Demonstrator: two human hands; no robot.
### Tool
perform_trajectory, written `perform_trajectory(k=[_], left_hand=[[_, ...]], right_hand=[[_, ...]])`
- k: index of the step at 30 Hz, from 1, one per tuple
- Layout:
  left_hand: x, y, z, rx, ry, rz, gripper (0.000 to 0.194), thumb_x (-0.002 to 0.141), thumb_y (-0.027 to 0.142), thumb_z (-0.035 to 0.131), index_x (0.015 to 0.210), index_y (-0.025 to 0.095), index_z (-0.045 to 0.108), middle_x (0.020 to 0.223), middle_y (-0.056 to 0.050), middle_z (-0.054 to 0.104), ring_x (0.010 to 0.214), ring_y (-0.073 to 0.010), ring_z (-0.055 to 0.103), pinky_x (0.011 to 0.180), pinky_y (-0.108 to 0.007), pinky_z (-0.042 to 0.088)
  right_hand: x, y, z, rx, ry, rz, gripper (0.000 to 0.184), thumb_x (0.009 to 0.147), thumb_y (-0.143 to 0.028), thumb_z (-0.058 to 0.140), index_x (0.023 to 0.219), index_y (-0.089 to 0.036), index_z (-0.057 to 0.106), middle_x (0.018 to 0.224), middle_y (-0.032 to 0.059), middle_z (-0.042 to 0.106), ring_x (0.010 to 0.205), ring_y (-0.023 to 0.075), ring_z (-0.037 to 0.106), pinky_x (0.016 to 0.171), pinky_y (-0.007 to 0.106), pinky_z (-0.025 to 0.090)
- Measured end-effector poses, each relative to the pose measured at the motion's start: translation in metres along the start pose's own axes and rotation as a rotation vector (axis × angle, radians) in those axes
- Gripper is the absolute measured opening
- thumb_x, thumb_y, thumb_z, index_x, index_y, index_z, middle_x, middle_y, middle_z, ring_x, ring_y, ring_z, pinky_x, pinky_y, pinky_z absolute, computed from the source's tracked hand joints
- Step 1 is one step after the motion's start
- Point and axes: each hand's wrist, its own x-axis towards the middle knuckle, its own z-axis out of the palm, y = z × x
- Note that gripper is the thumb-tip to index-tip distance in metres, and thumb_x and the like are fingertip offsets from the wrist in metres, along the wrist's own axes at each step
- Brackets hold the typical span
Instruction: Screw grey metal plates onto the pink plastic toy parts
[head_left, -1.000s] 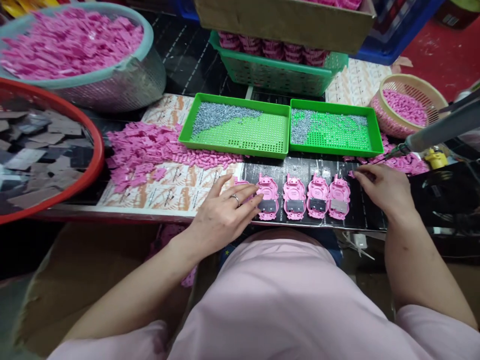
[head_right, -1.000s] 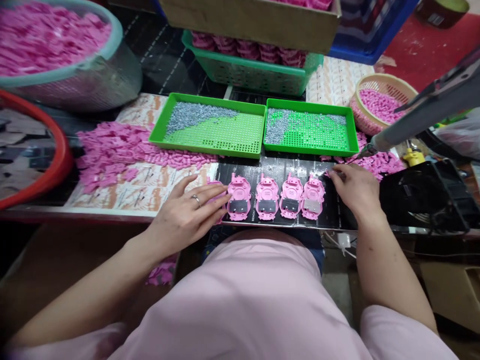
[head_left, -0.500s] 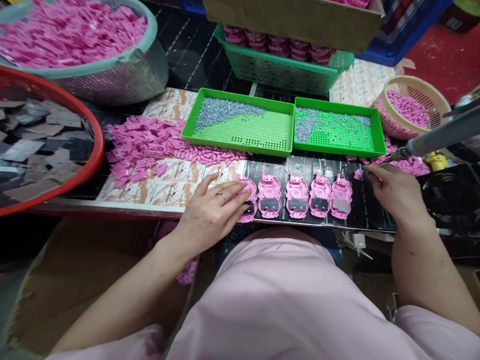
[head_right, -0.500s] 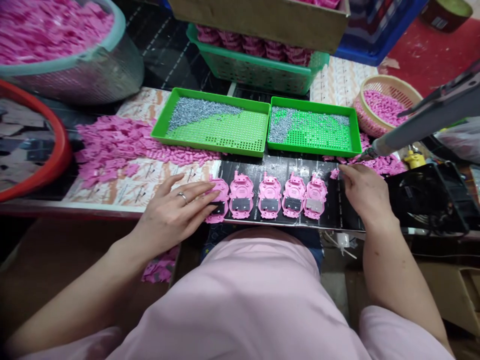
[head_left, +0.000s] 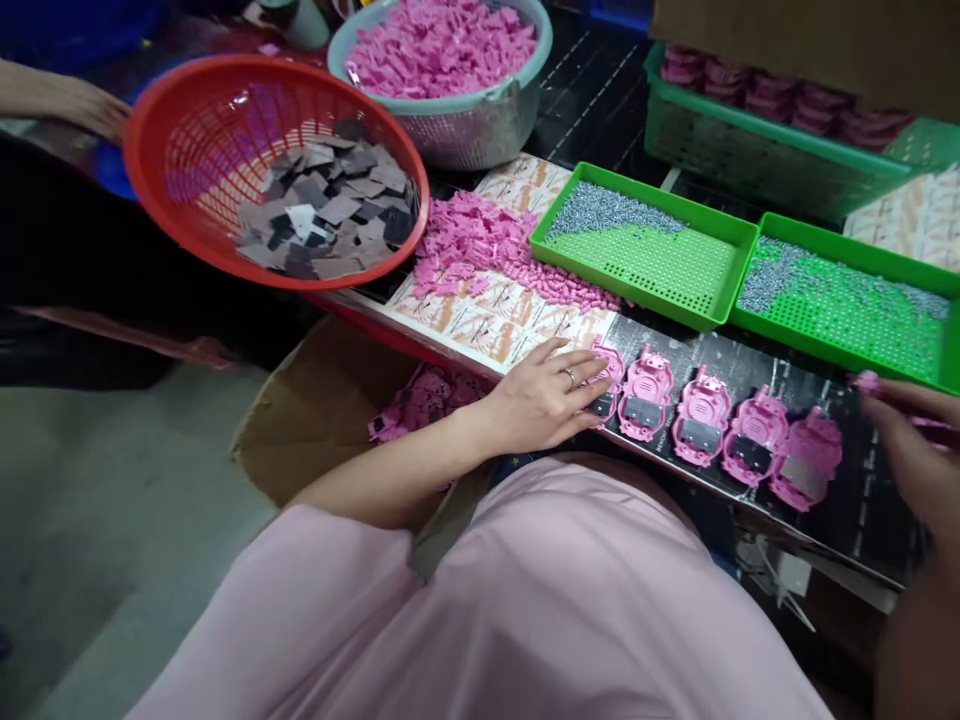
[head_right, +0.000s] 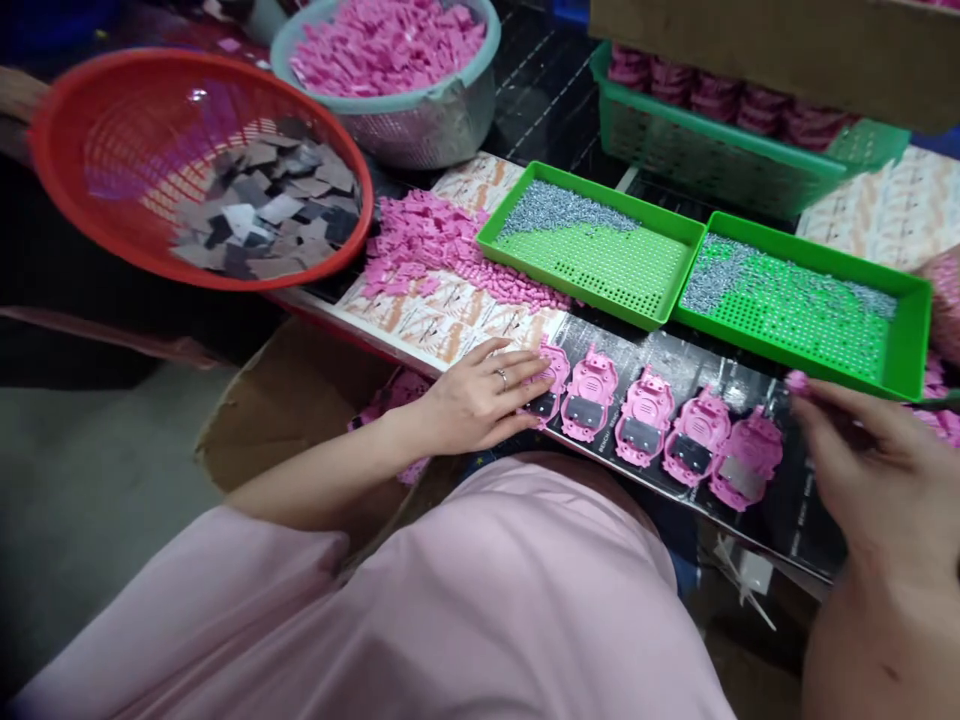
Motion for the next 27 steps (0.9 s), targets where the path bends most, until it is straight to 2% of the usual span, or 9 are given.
perform_trajectory(k=[2, 4, 6, 8, 12, 15, 20, 24, 27], left_hand=[[-0.002, 0.001, 0.001, 0.017, 0.034, 0.0, 0.042, 0.096, 0.044, 0.049, 0.122, 0.014, 0.061, 0.13, -0.01, 0.062, 0.123, -0.0253, 0.055, 0.106, -0.044, 0.038], [-0.004, 0.003, 0.001, 0.025, 0.057, 0.004, 0.043, 0.095, 0.046, 0.048, 0.121, 0.013, 0.062, 0.127, -0.01, 0.064, 0.121, -0.0255, 0.056, 0.103, -0.044, 0.04], [-0.006, 0.005, 0.002, 0.032, 0.055, 0.006, 0.043, 0.096, 0.046, 0.048, 0.12, 0.013, 0.062, 0.125, -0.01, 0.065, 0.119, -0.0251, 0.057, 0.103, -0.045, 0.04], [-0.007, 0.008, 0.002, 0.04, 0.05, 0.001, 0.042, 0.096, 0.045, 0.047, 0.12, 0.014, 0.063, 0.124, -0.01, 0.065, 0.119, -0.0246, 0.057, 0.104, -0.045, 0.039], [-0.008, 0.008, 0.004, 0.04, 0.065, 0.001, 0.041, 0.097, 0.043, 0.046, 0.121, 0.013, 0.063, 0.121, -0.01, 0.067, 0.118, -0.0247, 0.057, 0.104, -0.046, 0.039], [-0.009, 0.007, 0.006, 0.018, 0.052, -0.006, 0.041, 0.097, 0.043, 0.048, 0.121, 0.014, 0.062, 0.122, -0.01, 0.066, 0.118, -0.0246, 0.057, 0.104, -0.046, 0.039], [-0.01, 0.006, 0.008, 0.001, 0.066, -0.009, 0.041, 0.098, 0.042, 0.045, 0.123, 0.014, 0.061, 0.124, -0.01, 0.065, 0.119, -0.0242, 0.056, 0.105, -0.045, 0.038], [-0.009, 0.007, 0.003, 0.0, 0.052, -0.008, 0.042, 0.097, 0.042, 0.046, 0.123, 0.013, 0.061, 0.124, -0.011, 0.064, 0.12, -0.0253, 0.055, 0.106, -0.046, 0.037], [-0.006, 0.008, -0.002, -0.004, 0.048, -0.063, 0.048, 0.094, 0.047, 0.05, 0.125, 0.012, 0.059, 0.128, -0.014, 0.061, 0.121, -0.0271, 0.054, 0.105, -0.045, 0.037]], right_hand=[[0.005, -0.051, 0.018, 0.097, -0.128, -0.119, 0.021, 0.083, -0.033, 0.07, 0.103, -0.03, 0.073, 0.096, 0.0045, 0.073, 0.084, 0.024, 0.069, 0.07, 0.036, 0.053], [0.011, -0.095, 0.042, 0.204, -0.23, -0.354, 0.012, 0.086, -0.03, 0.065, 0.094, -0.026, 0.073, 0.094, 0.0019, 0.073, 0.084, 0.0191, 0.069, 0.066, 0.03, 0.054], [0.015, -0.124, 0.067, 0.204, -0.335, -0.5, 0.015, 0.09, -0.028, 0.059, 0.093, -0.023, 0.073, 0.096, 0.0021, 0.073, 0.085, 0.0184, 0.068, 0.069, 0.029, 0.054], [0.017, -0.138, 0.089, 0.116, -0.386, -0.601, 0.018, 0.092, -0.025, 0.056, 0.091, -0.022, 0.074, 0.096, 0.0019, 0.073, 0.085, 0.0186, 0.067, 0.071, 0.03, 0.052], [0.019, -0.143, 0.113, -0.059, -0.415, -0.714, 0.02, 0.092, -0.023, 0.055, 0.092, -0.021, 0.074, 0.096, 0.0013, 0.073, 0.083, 0.0187, 0.063, 0.069, 0.03, 0.047], [0.018, -0.145, 0.114, -0.147, -0.436, -0.764, 0.02, 0.091, -0.021, 0.054, 0.092, -0.021, 0.074, 0.096, 0.0016, 0.073, 0.081, 0.0182, 0.06, 0.069, 0.03, 0.043], [0.013, -0.157, 0.108, -0.328, -0.475, -0.85, 0.017, 0.09, -0.018, 0.054, 0.093, -0.018, 0.071, 0.097, 0.0071, 0.071, 0.09, 0.0237, 0.056, 0.076, 0.039, 0.035], [0.015, -0.157, 0.101, -0.258, -0.436, -0.79, 0.023, 0.094, -0.029, 0.05, 0.095, -0.022, 0.072, 0.106, 0.0061, 0.07, 0.103, 0.0281, 0.056, 0.083, 0.043, 0.037], [0.023, -0.145, 0.072, -0.064, -0.301, -0.649, 0.026, 0.095, -0.033, 0.05, 0.108, -0.023, 0.069, 0.118, 0.0082, 0.065, 0.108, 0.0268, 0.057, 0.087, 0.043, 0.043]])
